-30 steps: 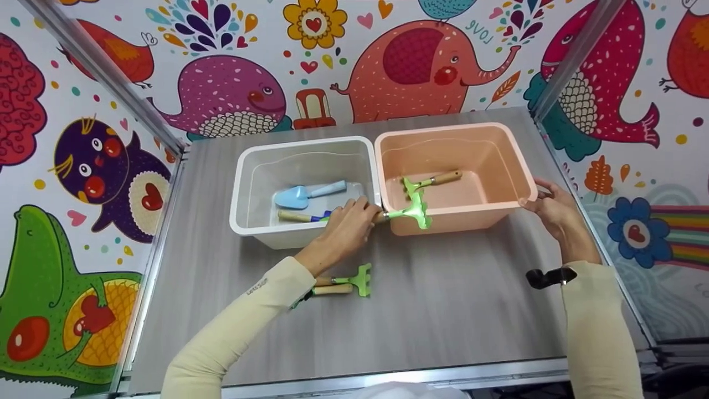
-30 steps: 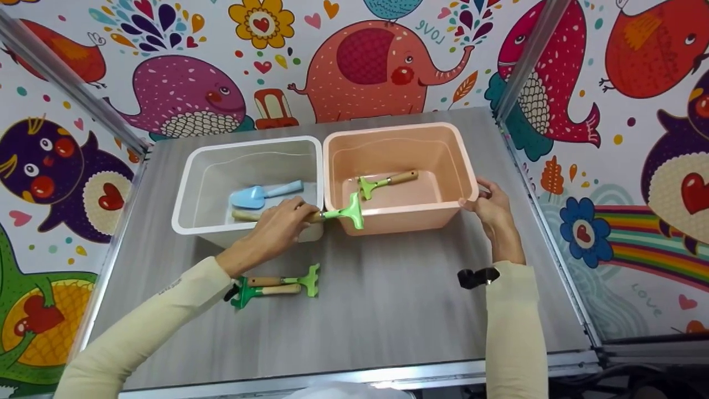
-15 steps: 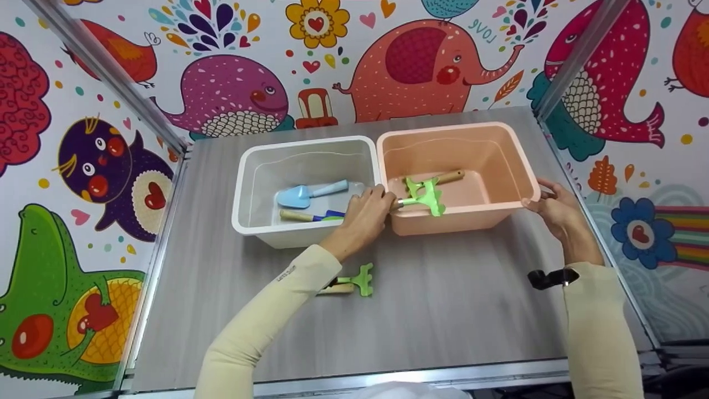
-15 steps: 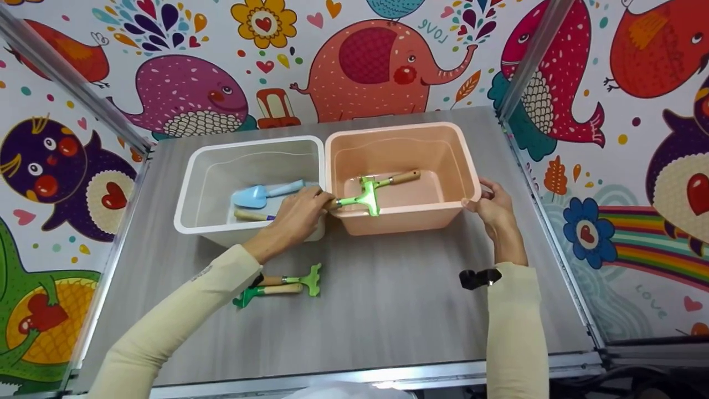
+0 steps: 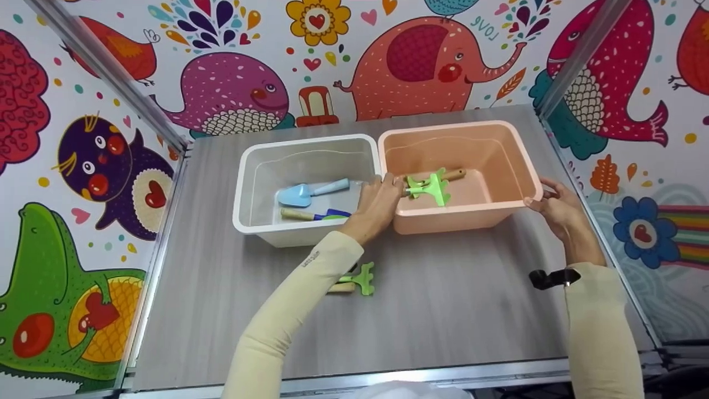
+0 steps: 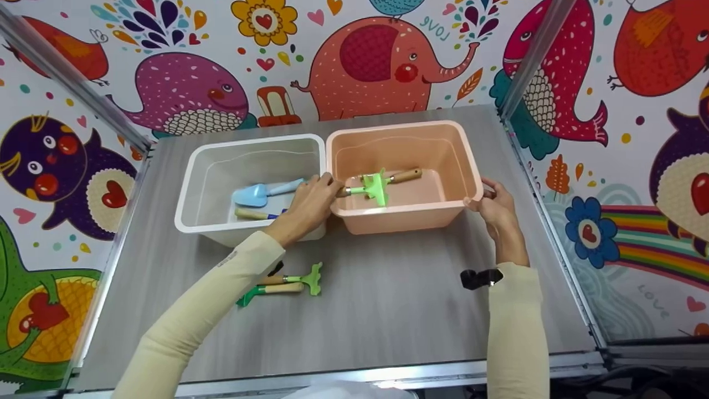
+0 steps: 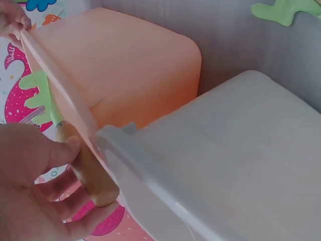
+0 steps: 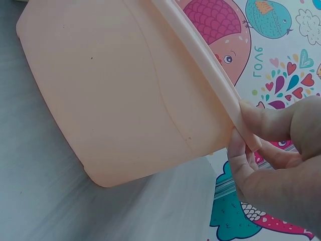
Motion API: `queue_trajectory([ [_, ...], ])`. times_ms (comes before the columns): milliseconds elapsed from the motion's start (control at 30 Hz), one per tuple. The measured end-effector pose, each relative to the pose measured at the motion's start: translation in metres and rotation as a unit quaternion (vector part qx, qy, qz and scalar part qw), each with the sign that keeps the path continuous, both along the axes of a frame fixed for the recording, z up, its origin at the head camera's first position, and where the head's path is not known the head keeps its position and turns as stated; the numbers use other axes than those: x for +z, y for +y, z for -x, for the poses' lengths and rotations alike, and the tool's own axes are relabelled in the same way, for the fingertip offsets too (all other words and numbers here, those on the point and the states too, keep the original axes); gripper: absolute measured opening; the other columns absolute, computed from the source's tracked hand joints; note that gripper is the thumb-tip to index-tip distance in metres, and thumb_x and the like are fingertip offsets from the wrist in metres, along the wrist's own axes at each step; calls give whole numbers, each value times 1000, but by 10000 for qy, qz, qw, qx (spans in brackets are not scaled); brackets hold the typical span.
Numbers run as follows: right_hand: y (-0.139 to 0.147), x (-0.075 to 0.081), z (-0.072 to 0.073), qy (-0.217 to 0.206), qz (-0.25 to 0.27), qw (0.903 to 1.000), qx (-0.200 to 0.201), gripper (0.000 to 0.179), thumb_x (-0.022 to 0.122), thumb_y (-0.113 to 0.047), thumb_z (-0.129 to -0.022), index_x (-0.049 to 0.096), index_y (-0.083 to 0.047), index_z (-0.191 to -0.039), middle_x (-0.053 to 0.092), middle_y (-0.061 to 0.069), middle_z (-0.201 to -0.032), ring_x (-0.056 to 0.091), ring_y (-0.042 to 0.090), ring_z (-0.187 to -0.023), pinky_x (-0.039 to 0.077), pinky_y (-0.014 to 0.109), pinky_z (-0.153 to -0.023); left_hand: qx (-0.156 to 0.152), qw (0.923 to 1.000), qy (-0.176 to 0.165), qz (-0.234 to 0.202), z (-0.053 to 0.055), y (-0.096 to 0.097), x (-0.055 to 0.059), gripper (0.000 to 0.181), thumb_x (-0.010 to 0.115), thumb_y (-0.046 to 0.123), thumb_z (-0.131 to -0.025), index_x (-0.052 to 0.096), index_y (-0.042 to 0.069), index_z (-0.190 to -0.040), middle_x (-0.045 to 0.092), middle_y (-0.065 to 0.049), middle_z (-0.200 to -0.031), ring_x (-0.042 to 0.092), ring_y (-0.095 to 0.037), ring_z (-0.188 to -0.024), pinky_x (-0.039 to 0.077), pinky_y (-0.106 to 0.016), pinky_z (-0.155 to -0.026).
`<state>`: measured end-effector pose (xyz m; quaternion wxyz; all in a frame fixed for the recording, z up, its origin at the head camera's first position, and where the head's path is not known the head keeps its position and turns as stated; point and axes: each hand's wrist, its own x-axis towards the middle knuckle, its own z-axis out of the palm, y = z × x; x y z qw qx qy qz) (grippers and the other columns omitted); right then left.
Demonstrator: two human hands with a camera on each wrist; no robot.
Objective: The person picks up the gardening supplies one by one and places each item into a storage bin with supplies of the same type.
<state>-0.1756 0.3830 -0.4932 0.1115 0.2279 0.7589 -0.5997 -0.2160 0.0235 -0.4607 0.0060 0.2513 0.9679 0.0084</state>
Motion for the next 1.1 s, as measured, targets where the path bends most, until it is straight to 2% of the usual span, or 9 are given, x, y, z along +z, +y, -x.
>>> queue_trajectory([
  [167, -1, -1, 0, -4, 37, 10000, -2, 92, 75, -20, -90, 17, -17, -161, 25, 20, -161, 49, 16, -120, 32, 44, -119, 33, 10000, -59, -25, 6, 9, 1, 31, 48, 11, -102, 68, 13, -125, 65, -9, -119, 63, -29, -109, 54, -45, -87],
  [367, -1, -2, 0, 159, 118, 9998, -50, 88, 73, -15, -91, 20, -14, -160, 33, 17, -153, 51, 10, -109, 34, 42, -117, 21, 9999, 11, -158, 14, 18, 6, 26, 54, 15, -101, 71, 13, -120, 64, -11, -120, 62, -31, -109, 57, -44, -86],
  [400, 0, -2, 0, 195, 184, 9996, -69, 88, 73, -14, -90, 20, -13, -160, 36, 15, -149, 52, 9, -107, 40, 37, -114, 23, 9998, -15, -184, 15, 19, 6, 25, 55, 15, -100, 71, 13, -119, 64, -10, -120, 62, -31, -109, 56, -44, -87],
  [500, 0, -2, -1, 189, 221, 9996, -47, 89, 74, -15, -90, 20, -12, -160, 37, 14, -148, 52, 8, -106, 44, 30, -110, 53, 9996, -148, -239, 16, 23, 5, 23, 59, 19, -98, 74, 16, -116, 65, -8, -119, 63, -30, -110, 55, -45, -89],
  [600, 0, -2, -1, 133, 188, 9997, -57, 89, 75, -16, -90, 20, -13, -160, 37, 13, -148, 51, 10, -108, 44, 30, -111, 68, 9994, -192, -290, 15, 27, 2, 21, 62, 22, -97, 76, 21, -112, 68, -6, -117, 64, -28, -111, 54, -45, -89],
  [633, 0, -2, -1, 105, 117, 9999, -37, 88, 74, -17, -90, 20, -14, -160, 33, 15, -152, 50, 11, -110, 39, 35, -115, 58, 9994, -185, -278, 15, 28, 1, 21, 62, 23, -96, 76, 22, -111, 68, -6, -117, 64, -27, -111, 53, -45, -89],
  [700, 1, -2, 0, 80, 52, 10000, -19, 86, 72, -17, -92, 19, -15, -161, 29, 18, -156, 49, 14, -115, 34, 42, -118, 33, 9997, -133, -220, 15, 31, -2, 22, 60, 22, -97, 77, 22, -111, 69, -6, -117, 64, -26, -112, 53, -45, -90],
  [800, 1, -2, 0, 114, 22, 9999, -17, 84, 69, -15, -94, 19, -14, -161, 26, 20, -159, 47, 17, -121, 33, 42, -119, -3, 10000, -16, -28, 15, 35, -6, 25, 56, 19, -99, 75, 21, -115, 69, -6, -118, 63, -25, -112, 52, -44, -90],
  [1100, 3, -2, -2, 172, 178, 9997, -38, 87, 72, -13, -92, 19, -13, -160, 40, 9, -143, 49, 8, -111, 36, 35, -119, 98, 9981, 447, 409, 13, 44, -13, 29, 52, 22, -100, 77, 28, -113, 68, -4, -116, 65, -21, -107, 50, -39, -87],
])
